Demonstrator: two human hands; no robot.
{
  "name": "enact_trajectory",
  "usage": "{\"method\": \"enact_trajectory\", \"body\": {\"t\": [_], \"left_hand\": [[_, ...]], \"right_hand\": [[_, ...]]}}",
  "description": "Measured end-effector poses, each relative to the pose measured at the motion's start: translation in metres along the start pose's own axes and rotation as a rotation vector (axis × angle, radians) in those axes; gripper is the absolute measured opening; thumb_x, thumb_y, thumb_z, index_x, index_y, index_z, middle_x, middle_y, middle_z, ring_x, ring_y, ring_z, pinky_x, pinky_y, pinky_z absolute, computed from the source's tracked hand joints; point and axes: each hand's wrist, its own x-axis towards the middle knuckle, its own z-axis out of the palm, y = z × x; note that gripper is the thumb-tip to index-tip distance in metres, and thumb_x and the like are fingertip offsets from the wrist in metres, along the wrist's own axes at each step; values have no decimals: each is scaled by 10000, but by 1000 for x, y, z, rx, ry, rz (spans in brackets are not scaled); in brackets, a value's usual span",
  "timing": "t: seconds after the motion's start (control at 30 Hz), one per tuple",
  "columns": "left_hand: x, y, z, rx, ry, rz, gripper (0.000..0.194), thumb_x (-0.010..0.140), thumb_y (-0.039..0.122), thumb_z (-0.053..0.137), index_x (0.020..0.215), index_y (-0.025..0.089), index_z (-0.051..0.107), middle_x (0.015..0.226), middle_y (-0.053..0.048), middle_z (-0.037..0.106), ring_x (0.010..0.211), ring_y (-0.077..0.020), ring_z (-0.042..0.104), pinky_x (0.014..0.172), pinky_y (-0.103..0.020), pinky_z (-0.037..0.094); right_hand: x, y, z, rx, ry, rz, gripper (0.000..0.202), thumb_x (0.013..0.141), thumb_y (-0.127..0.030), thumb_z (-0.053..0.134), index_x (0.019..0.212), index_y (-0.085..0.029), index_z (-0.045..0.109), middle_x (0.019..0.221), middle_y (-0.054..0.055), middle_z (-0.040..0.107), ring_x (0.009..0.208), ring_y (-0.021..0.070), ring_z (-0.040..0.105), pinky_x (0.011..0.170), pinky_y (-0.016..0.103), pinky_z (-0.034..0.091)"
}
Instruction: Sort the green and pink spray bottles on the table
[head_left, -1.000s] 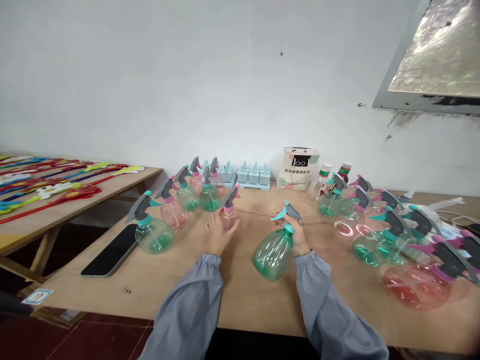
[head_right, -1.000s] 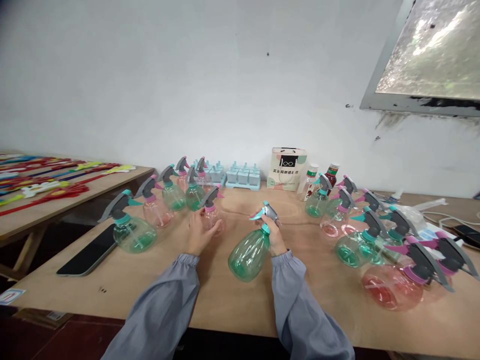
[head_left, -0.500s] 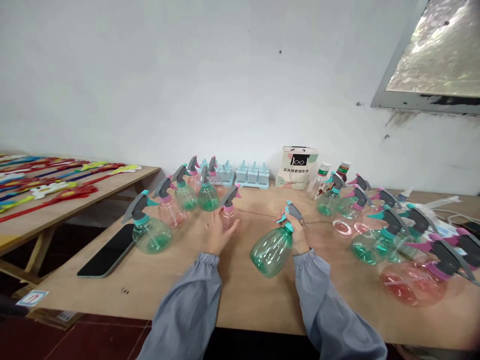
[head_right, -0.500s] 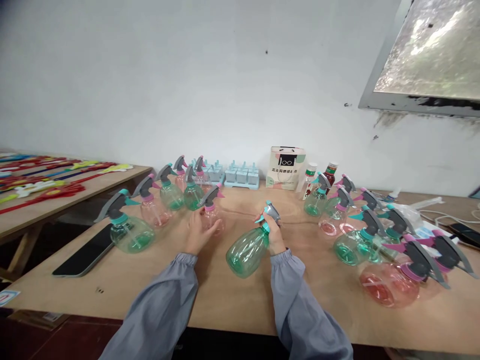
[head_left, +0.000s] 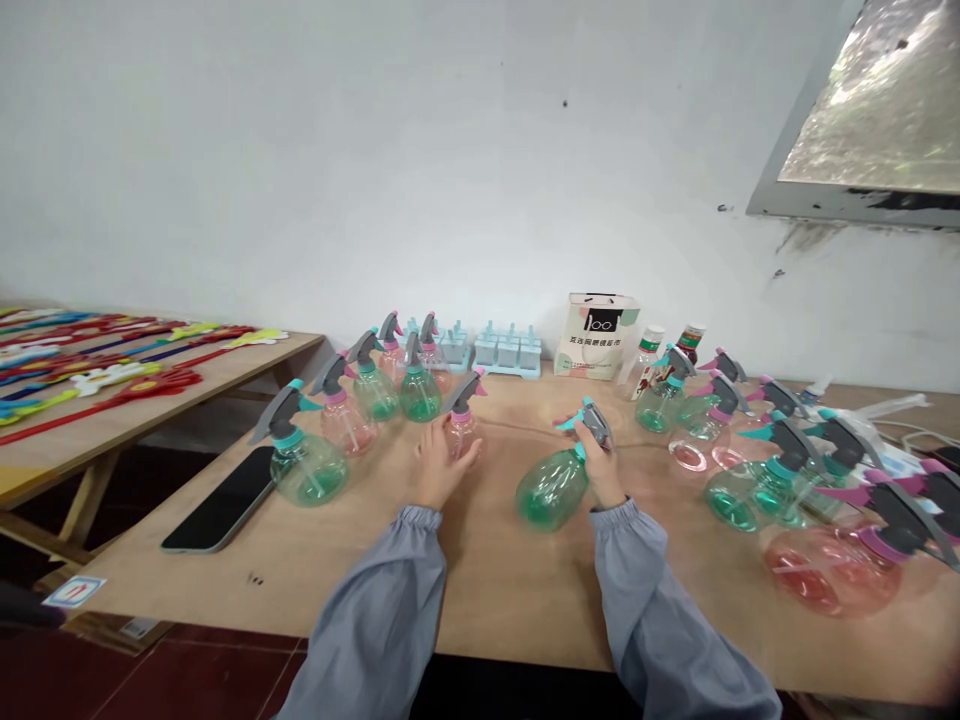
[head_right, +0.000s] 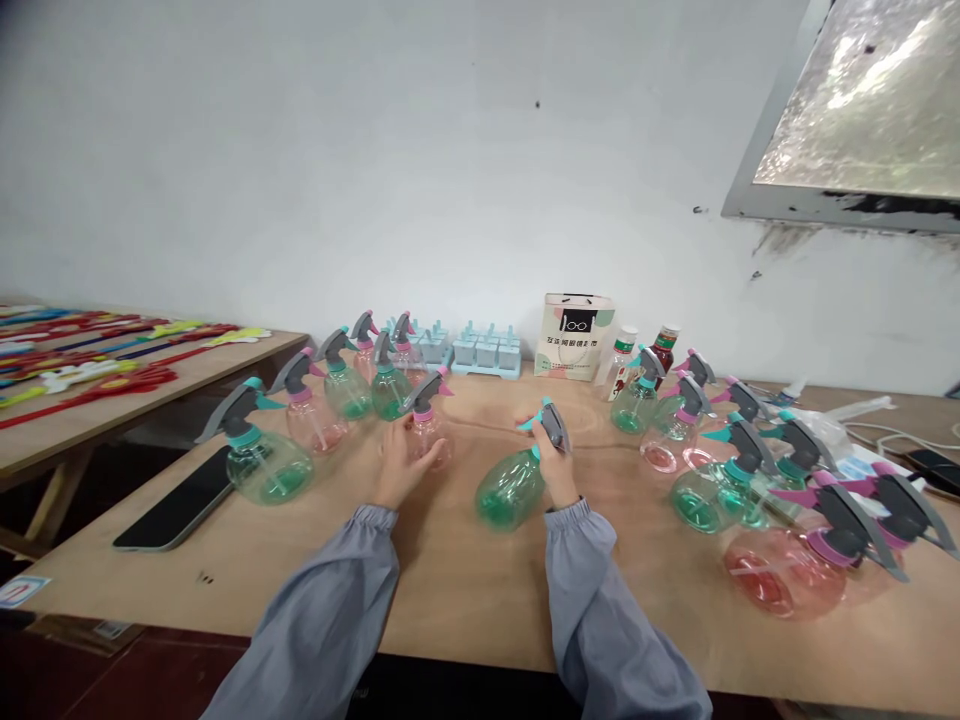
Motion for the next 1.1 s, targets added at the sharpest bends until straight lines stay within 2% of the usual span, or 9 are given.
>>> {"method": "enact_trajectory", "body": {"t": [0.1,0.2,0.27,0.37,0.47,0.6,0.77,0.93,1.1], "left_hand": [[0,1,-2,5,-19,-3,612,806,437,716,1312,199,465,1249,-136,605,1212,-316,576,1009,-494,432],[0,3,-3,6,-34,-3,607,816,434,705,1320,201,460,1254,-136,606,1216,-319,572,1006,-498,427],[0,3,-3,-1,-33,-1,600,819,432,702,1317,201,461,1253,-136,607,1209,-317,576,1011,-499,422],[0,3,-2,-9,-34,-2,594,817,438,702,1308,204,466,1247,-133,610,1204,-316,579,1021,-502,414],[0,2,-2,-10,-44,-15,601,814,444,701,1311,204,465,1256,-135,606,1210,-320,574,1025,-509,411],[0,3,-3,-22,-55,-23,600,821,448,691,1324,213,461,1268,-133,602,1225,-320,567,1027,-507,412],[1,6,-4,-29,-73,-29,591,824,447,684,1319,207,470,1271,-137,602,1235,-314,560,1032,-501,408],[1,6,-3,-37,-84,-33,604,825,450,679,1334,208,462,1281,-142,601,1243,-317,554,1033,-503,405],[0,4,-3,-22,-69,-16,600,824,462,681,1328,211,474,1250,-140,612,1222,-316,570,1033,-505,409]], "right_hand": [[7,-5,-15,-208,24,-132,398,723,-542,749,968,-230,721,880,24,745,864,216,701,814,361,548],[17,-7,-33,-435,192,-192,364,693,-541,757,758,-186,708,674,2,655,702,201,643,677,326,511],[25,-5,-44,-504,251,-202,391,698,-568,736,706,-180,691,622,-3,616,661,193,614,645,322,490],[40,3,-57,-541,141,-196,486,678,-614,739,889,-177,724,803,53,715,804,233,664,769,375,521],[46,14,-69,-657,39,-156,677,609,-673,771,1068,-184,681,980,108,725,917,275,667,868,453,517],[27,33,-83,-811,164,-260,946,555,-745,780,1265,-170,538,1215,172,622,1108,329,604,972,511,476],[10,60,-89,-903,190,-328,1061,655,-826,649,1406,-123,391,1377,242,511,1312,368,476,1094,527,383],[57,74,-94,-908,310,-177,1182,642,-887,593,1410,-41,296,1389,331,456,1309,409,468,1057,519,397],[103,77,-94,-1127,443,-117,1044,718,-883,515,1294,-16,434,1289,357,502,1238,458,467,1021,560,381]]}}
